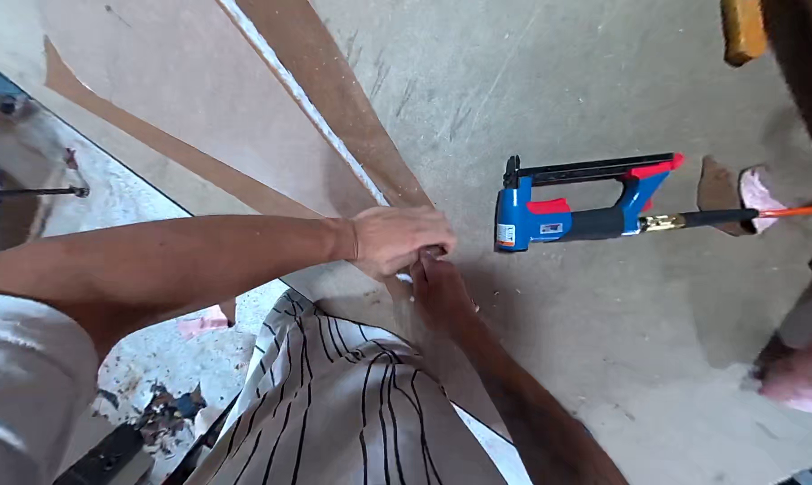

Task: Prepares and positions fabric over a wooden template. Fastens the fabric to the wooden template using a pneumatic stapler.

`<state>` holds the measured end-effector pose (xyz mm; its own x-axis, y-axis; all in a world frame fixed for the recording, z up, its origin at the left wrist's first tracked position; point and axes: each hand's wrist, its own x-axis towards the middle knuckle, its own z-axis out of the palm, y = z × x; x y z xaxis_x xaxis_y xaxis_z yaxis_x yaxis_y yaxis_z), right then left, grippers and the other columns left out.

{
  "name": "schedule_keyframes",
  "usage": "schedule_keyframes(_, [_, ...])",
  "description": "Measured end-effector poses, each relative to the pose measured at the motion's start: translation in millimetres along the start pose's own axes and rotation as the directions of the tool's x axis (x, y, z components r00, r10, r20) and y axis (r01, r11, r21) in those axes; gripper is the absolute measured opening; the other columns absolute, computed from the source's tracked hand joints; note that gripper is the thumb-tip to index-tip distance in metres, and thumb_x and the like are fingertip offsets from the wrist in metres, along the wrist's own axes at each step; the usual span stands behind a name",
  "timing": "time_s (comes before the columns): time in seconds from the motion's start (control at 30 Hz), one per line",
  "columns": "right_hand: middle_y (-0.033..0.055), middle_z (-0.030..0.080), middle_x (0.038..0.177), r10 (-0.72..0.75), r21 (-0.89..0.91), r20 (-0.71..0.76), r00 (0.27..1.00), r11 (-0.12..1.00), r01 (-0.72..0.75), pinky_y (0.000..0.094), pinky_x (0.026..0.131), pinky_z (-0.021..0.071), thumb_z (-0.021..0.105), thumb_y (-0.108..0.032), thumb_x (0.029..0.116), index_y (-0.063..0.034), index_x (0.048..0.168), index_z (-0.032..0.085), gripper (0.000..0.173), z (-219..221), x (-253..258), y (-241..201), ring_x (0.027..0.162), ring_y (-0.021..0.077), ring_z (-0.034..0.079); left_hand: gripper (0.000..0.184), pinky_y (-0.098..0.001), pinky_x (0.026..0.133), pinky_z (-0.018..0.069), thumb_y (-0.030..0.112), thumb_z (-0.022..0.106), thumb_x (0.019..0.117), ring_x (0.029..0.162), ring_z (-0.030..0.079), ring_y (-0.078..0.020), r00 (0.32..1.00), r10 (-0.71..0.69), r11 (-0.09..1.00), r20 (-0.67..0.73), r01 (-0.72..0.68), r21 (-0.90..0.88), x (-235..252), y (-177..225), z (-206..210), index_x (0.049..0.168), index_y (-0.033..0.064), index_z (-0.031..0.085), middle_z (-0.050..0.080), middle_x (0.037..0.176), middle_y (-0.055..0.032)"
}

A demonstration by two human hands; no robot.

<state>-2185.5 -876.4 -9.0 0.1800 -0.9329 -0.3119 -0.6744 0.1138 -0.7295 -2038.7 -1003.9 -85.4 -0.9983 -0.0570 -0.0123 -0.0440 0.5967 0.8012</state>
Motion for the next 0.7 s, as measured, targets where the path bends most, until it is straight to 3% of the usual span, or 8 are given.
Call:
schedule_keyframes(0.1, [0.0151,0.069,0.085,0.221,0.239,0.280,0.934,0.926,-0.291,0.0541,0.078,0.0555,0.061,-0.017,0.0991,-0.0008,0.092,0.070,0.020,35,32,35,0.082,0.0294,0.069,0.039,-0.0389,0.105,0.0502,0.025,0.040,0.0984,0.121,0.060,-0.0237,0.989,0.041,0.993,-0.143,-0.056,-0.106,-3,-5,0,0.119,0.0046,0.066,0.067,0.123,-0.0086])
schedule_keyframes(0.17, [0.0096,0.070,0.078,0.276,0.288,0.403,0.872,0.866,-0.408,0.0465,0.068,0.0572,0.064,-0.018,0.0976,-0.0033,0.090,0.072,0.018,34,41,37,0.069,0.0211,0.067,0.048,-0.0384,0.103,0.0520,0.045,0.045,0.1009,0.122,0.060,-0.0224,0.988,0.047,0.994,-0.147,-0.061,-0.088,-7,-2,2,0.122,0.0058,0.064,0.066,0.124,-0.0076])
schedule_keyframes(0.2, [0.0078,0.067,0.074,0.303,0.335,0.447,0.842,0.815,-0.472,0.0407,0.061,0.0544,0.062,-0.018,0.0998,-0.0034,0.090,0.071,0.020,32,44,37,0.062,0.0177,0.062,0.055,-0.0384,0.105,0.0512,0.053,0.056,0.0953,0.124,0.059,-0.0229,0.990,0.061,0.996,-0.129,-0.069,-0.059,-8,0,0,0.125,0.0065,0.064,0.066,0.128,-0.0079])
schedule_keyframes(0.27, [-0.0020,0.054,0.060,0.366,0.440,0.498,0.786,0.675,-0.593,0.0250,0.045,0.0412,0.053,-0.023,0.1048,-0.0110,0.080,0.062,0.029,29,46,34,0.046,0.0069,0.046,0.089,-0.0382,0.120,0.0390,0.067,0.078,0.0747,0.142,0.047,-0.0248,0.998,0.052,0.997,-0.019,-0.051,0.052,-7,5,-3,0.140,0.0097,0.057,0.057,0.146,-0.0074])
schedule_keyframes(0.33, [-0.0051,0.050,0.054,0.368,0.534,0.559,0.743,0.525,-0.663,0.0202,0.041,0.0342,0.053,-0.019,0.1033,-0.0134,0.072,0.060,0.032,21,45,31,0.042,0.0035,0.039,0.104,-0.0373,0.126,0.0297,0.072,0.079,0.0704,0.150,0.036,-0.0259,0.999,0.027,0.987,0.043,-0.033,0.160,-3,10,1,0.149,0.0100,0.050,0.047,0.157,-0.0075])
schedule_keyframes(0.47, [-0.0050,0.045,0.050,0.356,0.596,0.599,0.718,0.401,-0.696,0.0190,0.041,0.0348,0.050,-0.006,0.0989,-0.0135,0.064,0.051,0.036,10,53,30,0.041,0.0035,0.039,0.089,-0.0358,0.125,0.0297,0.059,0.078,0.0819,0.148,0.040,-0.0278,1.000,-0.001,0.979,0.028,-0.005,0.203,5,7,3,0.146,0.0057,0.050,0.052,0.152,-0.0118])
schedule_keyframes(0.57, [-0.0053,0.047,0.052,0.354,0.600,0.628,0.693,0.346,-0.721,0.0173,0.040,0.0337,0.051,-0.012,0.1025,-0.0140,0.066,0.053,0.036,13,57,33,0.041,0.0021,0.040,0.084,-0.0365,0.124,0.0320,0.034,0.085,0.0736,0.145,0.044,-0.0283,0.999,0.018,0.986,0.029,-0.023,0.166,3,-2,6,0.144,0.0042,0.050,0.054,0.148,-0.0133])
schedule_keyframes(0.7, [-0.0052,0.048,0.054,0.199,0.664,0.633,0.748,0.357,-0.657,0.0173,0.041,0.0355,0.055,-0.019,0.1024,-0.0134,0.067,0.055,0.036,19,53,43,0.043,0.0019,0.042,0.083,-0.0370,0.125,0.0308,0.034,0.083,0.0762,0.146,0.042,-0.0277,0.996,0.038,0.983,0.077,-0.051,0.176,5,-2,3,0.146,0.0049,0.048,0.053,0.150,-0.0122])
